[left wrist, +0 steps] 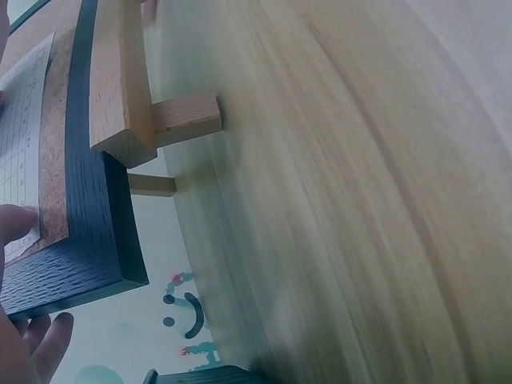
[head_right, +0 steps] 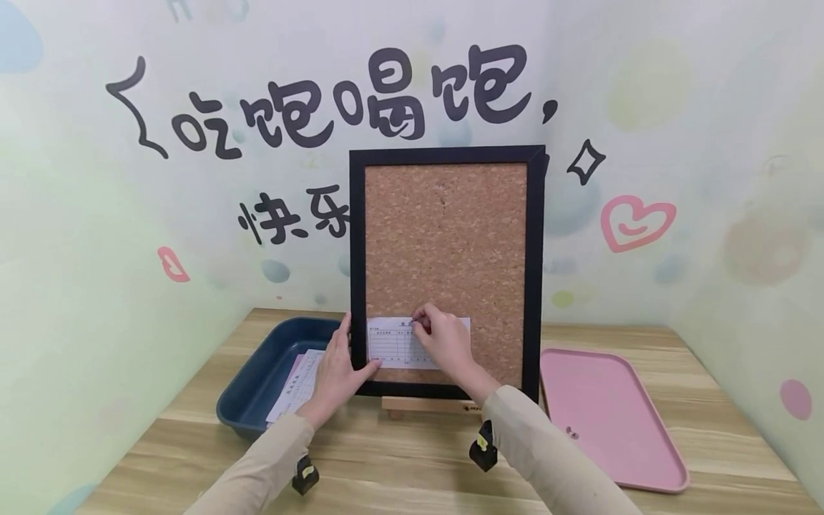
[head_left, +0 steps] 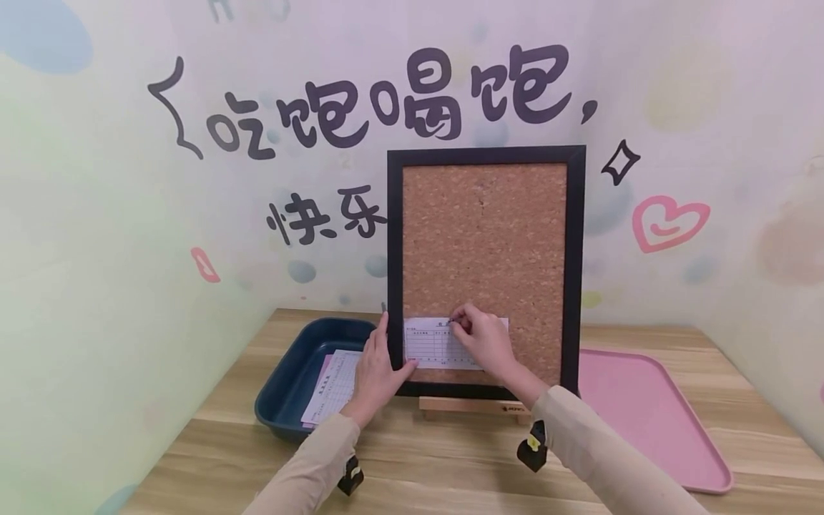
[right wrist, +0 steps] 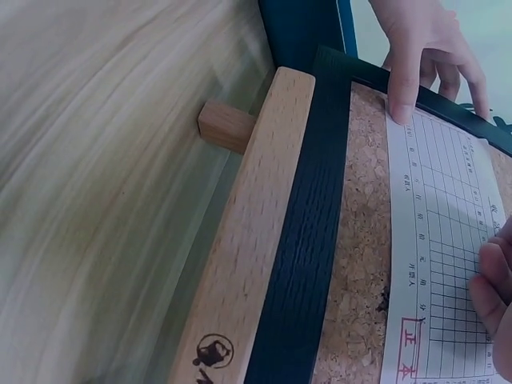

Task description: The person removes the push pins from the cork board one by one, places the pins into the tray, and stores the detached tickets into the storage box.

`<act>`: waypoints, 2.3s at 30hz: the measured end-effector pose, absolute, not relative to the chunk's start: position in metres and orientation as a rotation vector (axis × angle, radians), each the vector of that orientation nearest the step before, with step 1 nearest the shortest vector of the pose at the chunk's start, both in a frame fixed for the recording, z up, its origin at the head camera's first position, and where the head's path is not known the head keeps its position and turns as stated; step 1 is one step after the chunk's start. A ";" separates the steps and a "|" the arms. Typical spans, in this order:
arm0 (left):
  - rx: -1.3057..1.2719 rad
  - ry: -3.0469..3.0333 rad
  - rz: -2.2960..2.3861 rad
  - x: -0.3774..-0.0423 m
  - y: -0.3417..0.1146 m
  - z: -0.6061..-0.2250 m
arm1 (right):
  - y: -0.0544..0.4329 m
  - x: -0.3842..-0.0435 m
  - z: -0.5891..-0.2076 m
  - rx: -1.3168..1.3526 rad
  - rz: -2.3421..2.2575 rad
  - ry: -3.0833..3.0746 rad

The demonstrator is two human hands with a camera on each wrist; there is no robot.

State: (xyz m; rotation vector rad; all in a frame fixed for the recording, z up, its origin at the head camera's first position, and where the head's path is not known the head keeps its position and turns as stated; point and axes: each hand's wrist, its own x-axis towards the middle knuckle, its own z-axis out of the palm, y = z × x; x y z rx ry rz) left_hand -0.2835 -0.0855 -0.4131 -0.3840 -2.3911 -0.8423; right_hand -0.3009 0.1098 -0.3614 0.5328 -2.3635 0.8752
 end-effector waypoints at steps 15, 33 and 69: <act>-0.384 -2.401 -0.849 -0.285 -0.085 -0.415 | 0.110 -0.301 -0.362 0.507 0.899 -2.371; -0.375 -2.408 -0.861 -0.283 -0.085 -0.413 | 0.117 -0.302 -0.346 0.613 0.705 -2.538; -0.382 -2.416 -0.810 -0.283 -0.085 -0.412 | 0.138 -0.306 -0.347 0.788 0.939 -2.559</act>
